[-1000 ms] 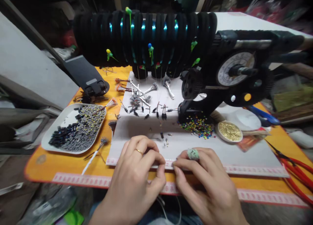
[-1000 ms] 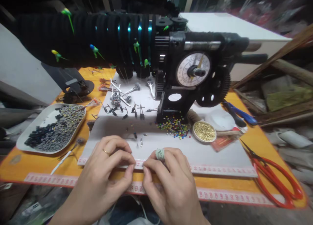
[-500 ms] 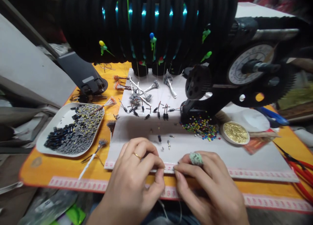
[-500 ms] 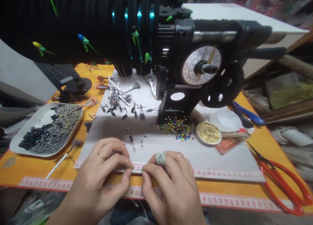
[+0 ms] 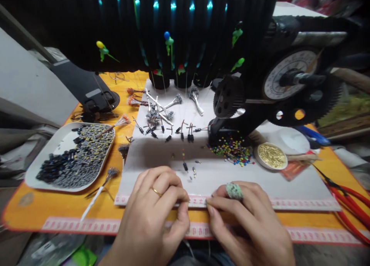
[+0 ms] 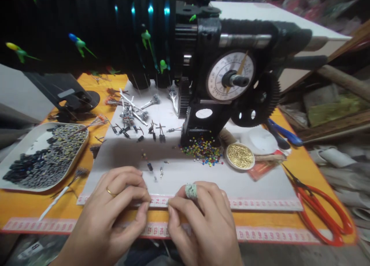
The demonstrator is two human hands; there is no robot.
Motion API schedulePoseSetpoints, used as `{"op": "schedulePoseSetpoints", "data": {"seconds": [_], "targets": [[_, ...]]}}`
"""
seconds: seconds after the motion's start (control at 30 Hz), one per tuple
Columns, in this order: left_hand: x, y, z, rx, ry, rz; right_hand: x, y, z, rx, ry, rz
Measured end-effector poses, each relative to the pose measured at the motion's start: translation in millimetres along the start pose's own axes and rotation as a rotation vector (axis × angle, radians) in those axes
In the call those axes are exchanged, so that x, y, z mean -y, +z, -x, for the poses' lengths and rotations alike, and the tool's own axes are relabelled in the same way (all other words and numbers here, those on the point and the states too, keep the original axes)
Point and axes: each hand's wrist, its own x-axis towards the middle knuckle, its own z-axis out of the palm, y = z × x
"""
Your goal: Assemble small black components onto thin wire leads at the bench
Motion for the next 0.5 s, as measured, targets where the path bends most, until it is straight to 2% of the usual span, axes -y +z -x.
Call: {"op": "schedulePoseSetpoints", "data": {"seconds": [0.27, 0.5], "targets": [[-1.4, 0.7, -2.0, -0.021, 0.031, -0.034, -3.4, -2.7, 1.6, 0.001, 0.002, -0.008], [0.1, 0.4, -1.9, -0.003, 0.004, -0.033, -3.2, -4.7, 1.2, 0.002, -0.001, -0.022]]}}
